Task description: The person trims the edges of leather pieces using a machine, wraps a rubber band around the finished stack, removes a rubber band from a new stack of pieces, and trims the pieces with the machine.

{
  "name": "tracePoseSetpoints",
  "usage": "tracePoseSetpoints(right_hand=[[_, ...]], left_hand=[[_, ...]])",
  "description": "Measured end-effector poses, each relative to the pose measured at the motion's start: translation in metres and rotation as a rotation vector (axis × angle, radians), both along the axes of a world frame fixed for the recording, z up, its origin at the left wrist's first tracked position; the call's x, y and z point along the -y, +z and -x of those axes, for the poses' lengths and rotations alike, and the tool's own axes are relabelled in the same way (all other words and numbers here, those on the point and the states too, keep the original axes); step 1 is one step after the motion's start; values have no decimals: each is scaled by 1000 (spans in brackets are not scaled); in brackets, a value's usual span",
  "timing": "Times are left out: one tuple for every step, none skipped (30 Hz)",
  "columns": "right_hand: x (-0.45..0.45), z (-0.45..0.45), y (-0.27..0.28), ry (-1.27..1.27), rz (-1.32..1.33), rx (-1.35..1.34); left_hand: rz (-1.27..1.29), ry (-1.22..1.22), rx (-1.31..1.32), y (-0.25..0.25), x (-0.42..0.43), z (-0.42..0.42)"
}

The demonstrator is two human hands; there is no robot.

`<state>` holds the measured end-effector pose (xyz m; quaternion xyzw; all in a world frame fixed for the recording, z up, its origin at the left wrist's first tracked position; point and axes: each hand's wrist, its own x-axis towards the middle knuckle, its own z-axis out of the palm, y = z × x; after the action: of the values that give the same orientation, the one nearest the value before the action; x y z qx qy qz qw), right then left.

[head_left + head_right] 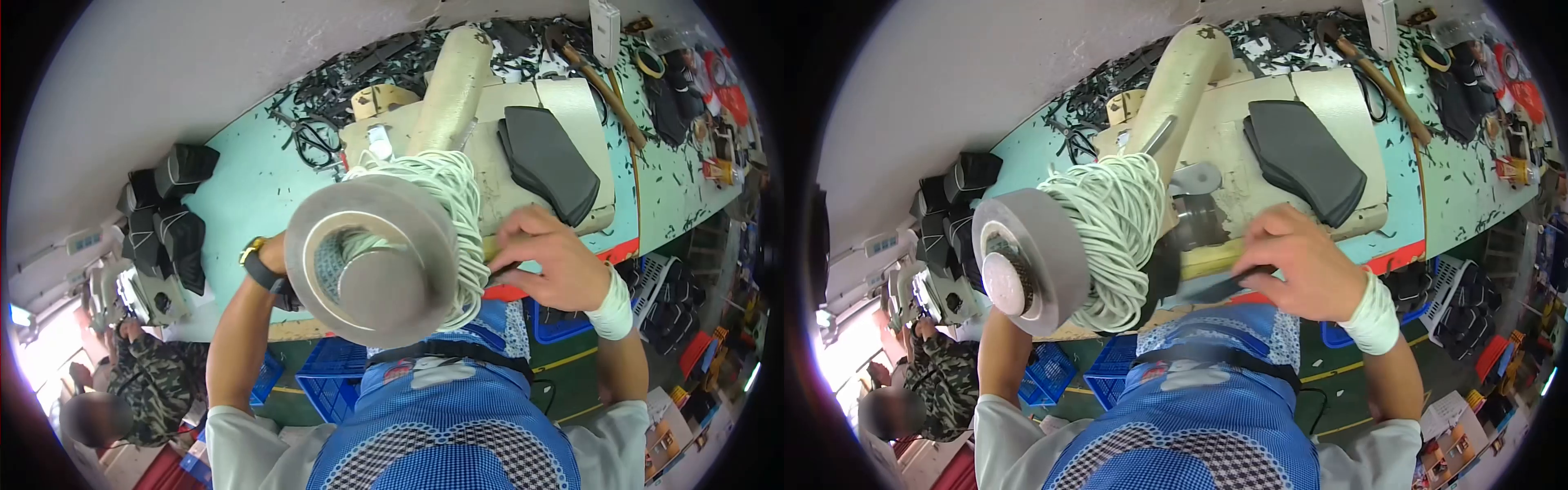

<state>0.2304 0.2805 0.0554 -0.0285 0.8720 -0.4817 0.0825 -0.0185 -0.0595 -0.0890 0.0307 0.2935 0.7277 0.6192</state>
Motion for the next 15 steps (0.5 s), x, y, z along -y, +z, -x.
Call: tracePoseSetpoints(right_hand=[[10, 9, -4, -5, 2, -5], [23, 20, -12, -56, -119, -159], [33, 28, -20, -108, -241, -309], [40, 28, -24, -106, -351, -266], [37, 23, -20, -110, -351, -265], [31, 17, -14, -118, -243, -99], [22, 11, -9, -122, -133, 67], [11, 3, -6, -79, -102, 91], [9, 3, -8, -72, -97, 90], [7, 3, -10, -37, -26, 10], [5, 4, -11, -6, 41, -72], [16, 12, -14, -22, -35, -210], [26, 18, -17, -29, -37, -211], [34, 22, -20, -50, -138, -217], [38, 24, -21, -71, -238, -222]], left_hand=[[-20, -12, -2, -3, -10, -16], [-43, -26, 1, -8, -23, -25], [-65, -42, 6, -8, -18, -31], [-88, -58, 11, -8, -11, -34], [-110, -69, 15, -6, 1, -32], [-128, -75, 18, -7, 6, -26], [-146, -78, 21, -9, 9, -17], [-162, -78, 24, -7, 13, -17], [-157, -71, 23, -5, 16, -19], [-22, -46, 46, -2, 17, -19], [110, -26, 68, 5, 15, -19], [241, -9, 89, 14, 10, -19], [373, 8, 111, 23, 5, -19], [505, 24, 131, 34, -1, -19], [638, 42, 150, 45, -8, -19]])
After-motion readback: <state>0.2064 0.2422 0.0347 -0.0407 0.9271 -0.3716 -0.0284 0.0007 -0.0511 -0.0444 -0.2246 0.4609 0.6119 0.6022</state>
